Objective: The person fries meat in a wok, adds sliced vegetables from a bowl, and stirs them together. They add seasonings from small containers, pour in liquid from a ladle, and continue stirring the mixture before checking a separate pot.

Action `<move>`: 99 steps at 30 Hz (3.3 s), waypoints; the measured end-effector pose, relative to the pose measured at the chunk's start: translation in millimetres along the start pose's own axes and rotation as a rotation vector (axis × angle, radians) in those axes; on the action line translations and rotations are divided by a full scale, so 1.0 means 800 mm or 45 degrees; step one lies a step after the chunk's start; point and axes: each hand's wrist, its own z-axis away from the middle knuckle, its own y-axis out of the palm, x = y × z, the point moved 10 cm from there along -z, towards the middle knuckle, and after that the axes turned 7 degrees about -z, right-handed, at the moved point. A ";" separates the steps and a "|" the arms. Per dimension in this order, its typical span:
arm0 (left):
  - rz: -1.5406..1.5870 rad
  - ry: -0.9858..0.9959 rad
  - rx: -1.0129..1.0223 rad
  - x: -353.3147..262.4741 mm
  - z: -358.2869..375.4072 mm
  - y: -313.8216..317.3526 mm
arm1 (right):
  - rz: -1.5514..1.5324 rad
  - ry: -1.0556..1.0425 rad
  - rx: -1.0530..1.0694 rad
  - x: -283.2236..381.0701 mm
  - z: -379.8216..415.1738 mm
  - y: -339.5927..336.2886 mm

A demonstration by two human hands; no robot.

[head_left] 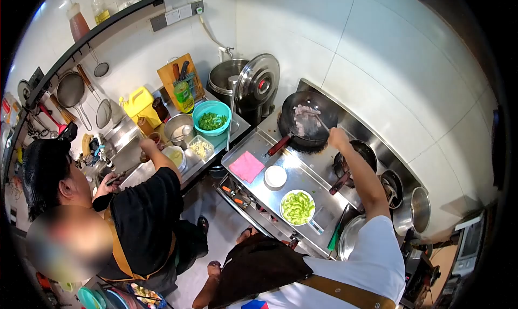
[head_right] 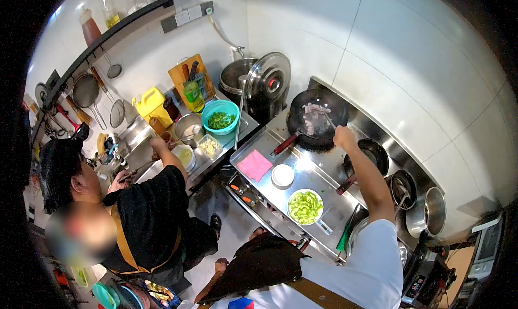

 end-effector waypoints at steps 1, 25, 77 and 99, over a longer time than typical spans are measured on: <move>0.003 0.002 -0.003 -0.012 0.001 -0.002 | -0.064 0.066 -0.105 -0.007 -0.002 -0.006; -0.150 -0.059 0.082 0.005 0.018 0.006 | 0.144 -0.201 0.303 0.033 0.025 -0.013; -0.386 0.222 0.690 -0.313 -0.253 0.146 | -0.042 0.189 0.172 0.005 0.057 0.011; -0.689 0.089 1.297 -0.328 -0.197 0.427 | 0.023 0.345 0.408 0.032 0.134 -0.012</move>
